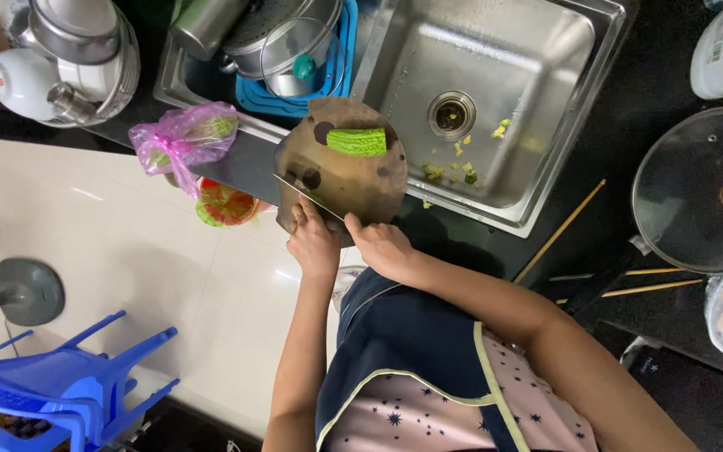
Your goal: The person holds a halved bitter melon over the sink and scrapes the seeds out of its cavity using a chopstick, letting the seeds fall into the sink. They then place the bitter melon on a round wooden board and slice it into rings with a cleaver.
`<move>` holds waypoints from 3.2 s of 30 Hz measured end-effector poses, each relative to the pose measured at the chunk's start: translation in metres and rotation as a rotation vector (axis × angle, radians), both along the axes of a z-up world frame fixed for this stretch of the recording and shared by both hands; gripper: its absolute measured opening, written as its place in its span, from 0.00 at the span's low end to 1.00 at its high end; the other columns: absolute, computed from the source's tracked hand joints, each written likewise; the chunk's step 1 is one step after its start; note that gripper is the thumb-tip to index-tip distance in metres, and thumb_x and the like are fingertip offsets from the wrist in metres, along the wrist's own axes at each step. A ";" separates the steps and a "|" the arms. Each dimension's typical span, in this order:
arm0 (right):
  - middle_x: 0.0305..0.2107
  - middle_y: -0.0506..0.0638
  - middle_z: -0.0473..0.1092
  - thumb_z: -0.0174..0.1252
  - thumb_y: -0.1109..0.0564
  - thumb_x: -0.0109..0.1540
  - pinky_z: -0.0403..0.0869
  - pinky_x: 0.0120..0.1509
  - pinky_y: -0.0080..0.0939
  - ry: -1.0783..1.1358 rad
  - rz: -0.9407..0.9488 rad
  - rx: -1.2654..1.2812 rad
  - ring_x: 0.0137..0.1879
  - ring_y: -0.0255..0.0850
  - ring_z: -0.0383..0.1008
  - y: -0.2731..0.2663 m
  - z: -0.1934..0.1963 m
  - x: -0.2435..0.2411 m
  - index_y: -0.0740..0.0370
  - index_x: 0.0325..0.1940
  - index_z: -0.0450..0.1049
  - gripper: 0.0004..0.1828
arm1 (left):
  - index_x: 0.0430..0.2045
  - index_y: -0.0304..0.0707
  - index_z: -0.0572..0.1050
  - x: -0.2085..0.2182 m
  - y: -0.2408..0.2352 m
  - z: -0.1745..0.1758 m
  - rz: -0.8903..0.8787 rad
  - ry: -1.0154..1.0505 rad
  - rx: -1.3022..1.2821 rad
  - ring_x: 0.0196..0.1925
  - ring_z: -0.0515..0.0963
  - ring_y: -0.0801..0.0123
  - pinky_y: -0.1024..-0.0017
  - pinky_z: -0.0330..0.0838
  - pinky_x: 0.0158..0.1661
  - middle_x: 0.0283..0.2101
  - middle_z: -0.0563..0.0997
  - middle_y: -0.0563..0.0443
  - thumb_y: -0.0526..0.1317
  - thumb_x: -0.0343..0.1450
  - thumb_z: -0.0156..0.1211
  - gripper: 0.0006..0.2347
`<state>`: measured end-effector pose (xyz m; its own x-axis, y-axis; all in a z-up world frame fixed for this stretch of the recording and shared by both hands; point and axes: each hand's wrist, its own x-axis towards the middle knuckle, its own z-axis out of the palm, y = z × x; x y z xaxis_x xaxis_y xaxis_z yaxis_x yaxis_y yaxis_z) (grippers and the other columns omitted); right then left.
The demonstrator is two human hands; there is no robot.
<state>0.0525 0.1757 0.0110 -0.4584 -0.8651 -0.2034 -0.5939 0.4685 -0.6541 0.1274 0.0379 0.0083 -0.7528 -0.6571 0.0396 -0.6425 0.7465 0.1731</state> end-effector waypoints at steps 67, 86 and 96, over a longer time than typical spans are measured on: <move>0.23 0.66 0.75 0.48 0.64 0.62 0.76 0.35 0.62 0.004 -0.002 0.001 0.33 0.64 0.79 0.011 0.003 0.005 0.65 0.49 0.59 0.12 | 0.61 0.23 0.65 0.006 0.001 -0.004 0.001 0.005 -0.002 0.42 0.82 0.44 0.54 0.81 0.33 0.56 0.75 0.32 0.35 0.60 0.63 0.31; 0.22 0.65 0.74 0.49 0.64 0.59 0.76 0.29 0.59 0.139 0.000 0.025 0.27 0.62 0.78 0.056 0.045 0.013 0.67 0.53 0.61 0.17 | 0.55 0.23 0.68 0.010 0.001 -0.009 -0.028 0.023 -0.021 0.45 0.83 0.45 0.56 0.81 0.34 0.58 0.75 0.33 0.34 0.60 0.64 0.27; 0.23 0.65 0.74 0.47 0.61 0.63 0.77 0.30 0.57 0.099 0.013 0.069 0.30 0.60 0.79 0.058 0.038 0.017 0.64 0.48 0.61 0.10 | 0.51 0.25 0.69 0.003 0.005 0.005 -0.031 0.053 0.009 0.42 0.82 0.44 0.53 0.80 0.32 0.52 0.77 0.34 0.34 0.63 0.64 0.22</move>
